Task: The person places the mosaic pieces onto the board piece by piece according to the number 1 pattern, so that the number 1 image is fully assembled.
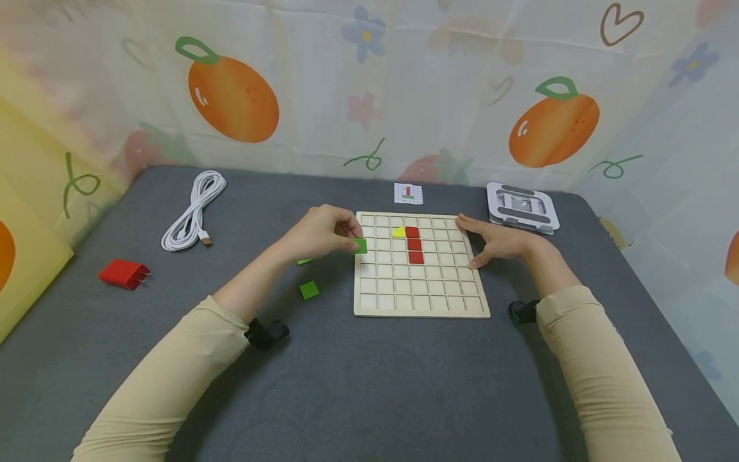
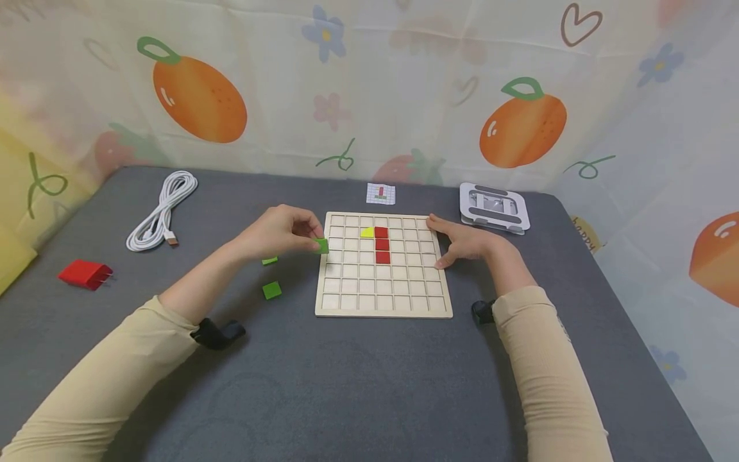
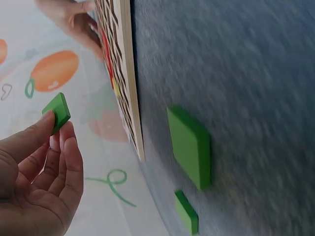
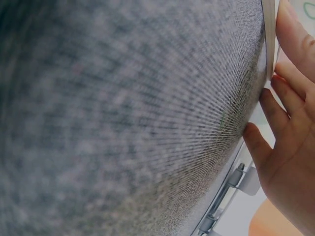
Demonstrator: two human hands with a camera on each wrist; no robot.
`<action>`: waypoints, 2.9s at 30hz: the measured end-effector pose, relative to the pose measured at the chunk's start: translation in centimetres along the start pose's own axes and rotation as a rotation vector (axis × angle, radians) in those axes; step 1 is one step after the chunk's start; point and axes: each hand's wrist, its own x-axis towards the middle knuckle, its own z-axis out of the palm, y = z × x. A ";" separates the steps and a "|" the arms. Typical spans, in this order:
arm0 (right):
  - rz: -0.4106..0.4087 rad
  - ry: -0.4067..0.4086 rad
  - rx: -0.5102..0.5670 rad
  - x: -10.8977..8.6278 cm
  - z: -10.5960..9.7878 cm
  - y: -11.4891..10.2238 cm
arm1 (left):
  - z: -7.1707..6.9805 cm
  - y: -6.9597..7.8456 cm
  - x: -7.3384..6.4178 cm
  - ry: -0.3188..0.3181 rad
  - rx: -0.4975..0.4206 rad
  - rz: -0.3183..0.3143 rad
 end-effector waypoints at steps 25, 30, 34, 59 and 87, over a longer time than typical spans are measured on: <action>0.006 0.003 0.002 0.0 0.0 0.1 | 5.7 1.9 2.9 -0.041 0.026 0.103; 0.003 0.003 0.000 0.0 0.0 0.0 | 6.5 1.7 3.2 -0.011 0.059 0.122; 0.004 0.003 -0.003 -0.1 0.0 0.0 | 7.1 1.5 3.4 -0.001 0.092 0.127; 0.020 0.013 -0.014 -0.1 0.1 -0.2 | 8.4 2.1 3.0 0.042 0.221 0.105; 0.009 0.008 -0.009 0.1 -0.1 0.1 | 8.2 2.1 3.3 -0.022 0.281 0.104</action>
